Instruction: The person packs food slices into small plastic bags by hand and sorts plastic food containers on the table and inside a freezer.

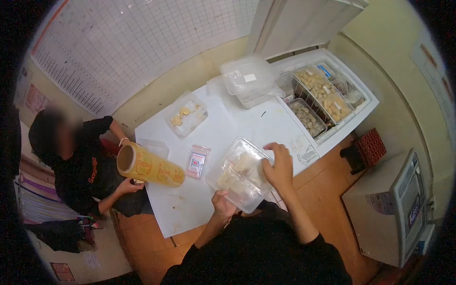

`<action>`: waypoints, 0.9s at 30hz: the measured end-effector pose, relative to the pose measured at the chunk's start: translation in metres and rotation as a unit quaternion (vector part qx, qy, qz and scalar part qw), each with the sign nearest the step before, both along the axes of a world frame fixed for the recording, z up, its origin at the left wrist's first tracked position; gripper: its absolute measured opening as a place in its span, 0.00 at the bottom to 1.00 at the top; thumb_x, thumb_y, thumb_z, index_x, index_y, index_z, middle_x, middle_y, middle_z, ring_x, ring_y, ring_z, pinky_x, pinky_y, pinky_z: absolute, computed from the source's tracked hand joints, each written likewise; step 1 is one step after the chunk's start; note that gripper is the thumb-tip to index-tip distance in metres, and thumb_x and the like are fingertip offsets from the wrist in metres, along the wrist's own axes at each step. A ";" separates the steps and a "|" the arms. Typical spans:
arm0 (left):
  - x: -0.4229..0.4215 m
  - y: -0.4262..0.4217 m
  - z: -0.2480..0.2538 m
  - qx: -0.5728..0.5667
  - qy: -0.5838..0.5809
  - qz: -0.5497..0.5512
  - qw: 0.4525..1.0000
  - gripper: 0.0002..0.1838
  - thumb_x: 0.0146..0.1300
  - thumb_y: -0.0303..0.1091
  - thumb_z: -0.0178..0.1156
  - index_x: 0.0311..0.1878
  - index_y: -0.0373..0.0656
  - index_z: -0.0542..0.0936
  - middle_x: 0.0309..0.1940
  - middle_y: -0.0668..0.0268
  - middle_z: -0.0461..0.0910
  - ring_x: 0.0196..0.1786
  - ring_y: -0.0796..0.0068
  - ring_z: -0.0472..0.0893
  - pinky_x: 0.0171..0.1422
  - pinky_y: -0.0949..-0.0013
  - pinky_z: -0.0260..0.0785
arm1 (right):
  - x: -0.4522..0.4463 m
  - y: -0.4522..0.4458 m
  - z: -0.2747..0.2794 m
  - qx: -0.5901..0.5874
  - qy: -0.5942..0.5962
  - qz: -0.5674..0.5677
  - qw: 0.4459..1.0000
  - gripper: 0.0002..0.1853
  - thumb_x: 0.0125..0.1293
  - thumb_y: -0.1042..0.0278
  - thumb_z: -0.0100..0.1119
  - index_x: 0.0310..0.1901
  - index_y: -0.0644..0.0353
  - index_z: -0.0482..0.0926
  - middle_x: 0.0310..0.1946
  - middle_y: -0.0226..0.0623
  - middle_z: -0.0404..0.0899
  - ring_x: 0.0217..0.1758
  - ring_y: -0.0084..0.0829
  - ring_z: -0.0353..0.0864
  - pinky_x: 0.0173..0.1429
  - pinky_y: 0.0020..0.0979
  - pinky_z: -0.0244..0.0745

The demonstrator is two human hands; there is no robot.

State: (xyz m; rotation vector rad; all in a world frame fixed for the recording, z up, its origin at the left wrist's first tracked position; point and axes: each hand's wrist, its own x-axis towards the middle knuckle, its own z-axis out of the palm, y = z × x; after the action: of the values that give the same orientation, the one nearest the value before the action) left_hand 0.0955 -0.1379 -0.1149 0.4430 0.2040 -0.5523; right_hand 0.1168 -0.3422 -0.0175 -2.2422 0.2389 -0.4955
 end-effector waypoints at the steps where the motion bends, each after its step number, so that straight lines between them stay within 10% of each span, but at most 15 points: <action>1: -0.001 0.003 -0.004 0.004 0.003 -0.012 1.000 0.36 0.50 0.36 0.58 0.65 0.39 0.64 0.53 0.56 0.74 0.53 0.58 0.76 0.56 0.49 0.71 | 0.008 -0.003 0.004 0.001 0.002 -0.005 1.000 0.14 0.55 0.68 0.60 0.43 0.63 0.77 0.43 0.46 0.76 0.52 0.41 0.73 0.59 0.36 0.67; 7: -0.012 0.009 0.016 0.062 -0.014 -0.048 0.997 0.37 0.49 0.33 0.55 0.66 0.37 0.63 0.58 0.53 0.71 0.62 0.54 0.72 0.66 0.48 0.64 | 0.059 0.010 0.030 0.087 0.317 0.118 0.937 0.37 0.66 0.35 0.45 0.33 0.71 0.81 0.27 0.60 0.80 0.35 0.52 0.83 0.45 0.45 0.75; 18: -0.011 0.017 0.026 0.049 0.060 0.011 0.997 0.29 0.54 0.33 0.54 0.62 0.35 0.68 0.55 0.54 0.75 0.57 0.56 0.75 0.65 0.54 0.66 | 0.027 0.012 -0.021 0.228 0.289 0.114 0.923 0.47 0.65 0.27 0.39 0.29 0.78 0.80 0.27 0.65 0.79 0.37 0.57 0.82 0.47 0.46 0.73; 20: -0.008 0.016 0.035 0.146 0.023 0.086 0.985 0.32 0.57 0.39 0.52 0.64 0.31 0.66 0.58 0.46 0.72 0.60 0.50 0.73 0.68 0.51 0.63 | 0.006 0.018 -0.008 0.077 0.316 0.033 0.945 0.50 0.65 0.24 0.35 0.31 0.78 0.81 0.28 0.68 0.79 0.39 0.59 0.82 0.48 0.46 0.74; 27: 0.005 0.016 0.055 0.259 -0.051 0.053 0.963 0.27 0.68 0.41 0.54 0.63 0.32 0.67 0.56 0.54 0.74 0.57 0.63 0.75 0.62 0.61 0.66 | -0.011 0.036 0.004 0.081 0.274 -0.072 0.955 0.48 0.67 0.27 0.34 0.28 0.79 0.79 0.28 0.71 0.77 0.38 0.65 0.80 0.48 0.54 0.73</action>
State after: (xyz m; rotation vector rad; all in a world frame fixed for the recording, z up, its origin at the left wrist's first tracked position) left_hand 0.1008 -0.1218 -0.0597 0.9628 0.2719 -0.3641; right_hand 0.1061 -0.3066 -0.0137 -2.1639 0.7061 0.0868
